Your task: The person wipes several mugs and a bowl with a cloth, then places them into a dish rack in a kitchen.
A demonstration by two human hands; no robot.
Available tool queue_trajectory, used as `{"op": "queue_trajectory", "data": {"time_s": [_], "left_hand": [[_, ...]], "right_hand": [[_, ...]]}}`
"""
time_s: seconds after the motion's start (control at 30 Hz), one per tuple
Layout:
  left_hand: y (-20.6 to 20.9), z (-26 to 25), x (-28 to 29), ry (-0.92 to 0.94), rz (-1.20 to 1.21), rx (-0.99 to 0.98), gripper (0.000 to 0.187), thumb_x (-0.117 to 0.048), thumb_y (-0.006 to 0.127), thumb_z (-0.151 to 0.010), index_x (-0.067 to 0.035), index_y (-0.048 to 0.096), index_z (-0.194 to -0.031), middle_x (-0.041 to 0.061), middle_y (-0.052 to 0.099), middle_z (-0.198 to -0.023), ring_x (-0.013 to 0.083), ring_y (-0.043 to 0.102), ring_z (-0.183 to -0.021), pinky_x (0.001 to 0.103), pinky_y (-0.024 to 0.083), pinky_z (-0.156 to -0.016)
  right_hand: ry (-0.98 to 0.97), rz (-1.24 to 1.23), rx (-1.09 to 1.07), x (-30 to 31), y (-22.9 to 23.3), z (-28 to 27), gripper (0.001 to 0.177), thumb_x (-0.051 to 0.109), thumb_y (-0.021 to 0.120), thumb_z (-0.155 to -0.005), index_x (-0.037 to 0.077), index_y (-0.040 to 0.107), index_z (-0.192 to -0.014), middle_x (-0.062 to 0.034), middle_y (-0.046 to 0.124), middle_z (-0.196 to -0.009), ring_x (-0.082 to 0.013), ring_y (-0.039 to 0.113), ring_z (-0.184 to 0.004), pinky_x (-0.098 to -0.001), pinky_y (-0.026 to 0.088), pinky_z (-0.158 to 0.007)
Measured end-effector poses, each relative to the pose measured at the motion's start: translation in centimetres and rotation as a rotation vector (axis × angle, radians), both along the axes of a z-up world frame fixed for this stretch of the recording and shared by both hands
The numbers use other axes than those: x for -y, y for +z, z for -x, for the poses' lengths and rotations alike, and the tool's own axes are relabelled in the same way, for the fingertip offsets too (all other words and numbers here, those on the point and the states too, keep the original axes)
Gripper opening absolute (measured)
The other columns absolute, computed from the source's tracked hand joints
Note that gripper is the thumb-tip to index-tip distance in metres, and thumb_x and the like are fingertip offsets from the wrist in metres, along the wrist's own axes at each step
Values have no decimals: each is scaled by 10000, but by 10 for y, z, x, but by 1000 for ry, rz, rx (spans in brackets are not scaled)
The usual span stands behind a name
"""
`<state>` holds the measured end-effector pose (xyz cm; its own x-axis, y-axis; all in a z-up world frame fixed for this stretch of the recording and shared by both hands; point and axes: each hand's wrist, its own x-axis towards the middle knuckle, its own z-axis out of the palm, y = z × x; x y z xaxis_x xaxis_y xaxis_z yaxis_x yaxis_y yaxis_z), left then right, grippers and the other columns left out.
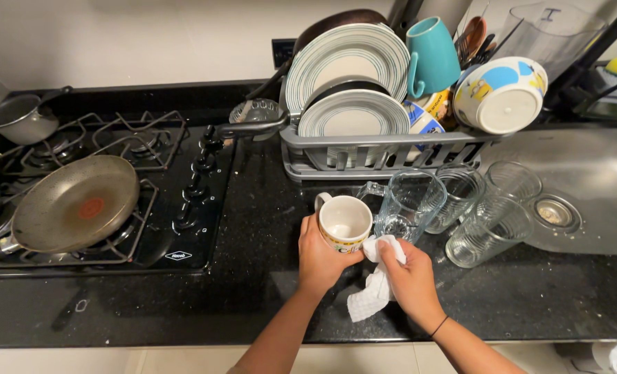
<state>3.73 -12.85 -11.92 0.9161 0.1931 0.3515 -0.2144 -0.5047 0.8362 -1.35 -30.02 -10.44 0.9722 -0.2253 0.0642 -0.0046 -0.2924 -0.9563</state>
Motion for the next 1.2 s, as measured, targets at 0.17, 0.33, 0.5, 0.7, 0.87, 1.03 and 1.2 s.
{"op": "queue_trajectory", "data": {"time_s": [0.17,0.33,0.5,0.7,0.87,1.03,1.2], "left_hand": [[-9,1,0,4,-12,47,951,-402,1001,-392,-73,602,-1190,76,640,-1055,283,616,-1084,388,502,-939],[-14,-1,2,8,0,44,940,-383,1003,-398,-83,601,-1193,71,620,-1065,278,625,-1080,385,505,-934],[-13,-3,5,2,4,37,958,-382,1014,-396,-88,599,-1208,72,615,-1081,286,637,-1073,387,511,-926],[-18,-7,9,-11,11,51,956,-376,1013,-395,-72,598,-1201,75,620,-1080,279,628,-1075,383,508,-934],[-19,-5,9,-8,5,40,974,-399,1013,-410,-76,596,-1228,73,612,-1100,275,630,-1095,388,510,-946],[-19,-6,7,0,-4,91,933,-379,1008,-408,-76,614,-1198,82,628,-1066,281,628,-1084,378,511,-933],[-27,-9,7,60,-13,14,1048,-419,1042,-388,-67,574,-1257,96,601,-1116,310,625,-1110,384,497,-960]], "right_hand": [[4,-19,-8,1,-8,1,393,313,666,-1001,113,574,-676,47,484,-615,-80,412,-620,-286,354,-545],[0,-29,-30,0,-5,1,390,308,666,-998,109,578,-674,40,493,-617,-84,419,-621,-286,357,-554],[5,-12,-31,4,-6,0,361,321,649,-1000,109,633,-708,40,524,-601,-81,437,-605,-291,369,-539],[1,-16,-43,8,-4,-1,372,320,647,-1004,119,593,-696,47,489,-614,-81,416,-613,-291,356,-538],[-2,-13,-27,11,-9,-2,363,307,655,-999,114,599,-697,40,502,-614,-82,429,-616,-294,365,-543],[-7,-20,-12,13,-16,-4,371,301,674,-990,125,567,-682,46,478,-622,-77,417,-628,-296,363,-544],[-16,9,1,16,-29,-9,339,314,694,-959,111,638,-693,30,543,-600,-82,466,-611,-305,395,-542]]}}
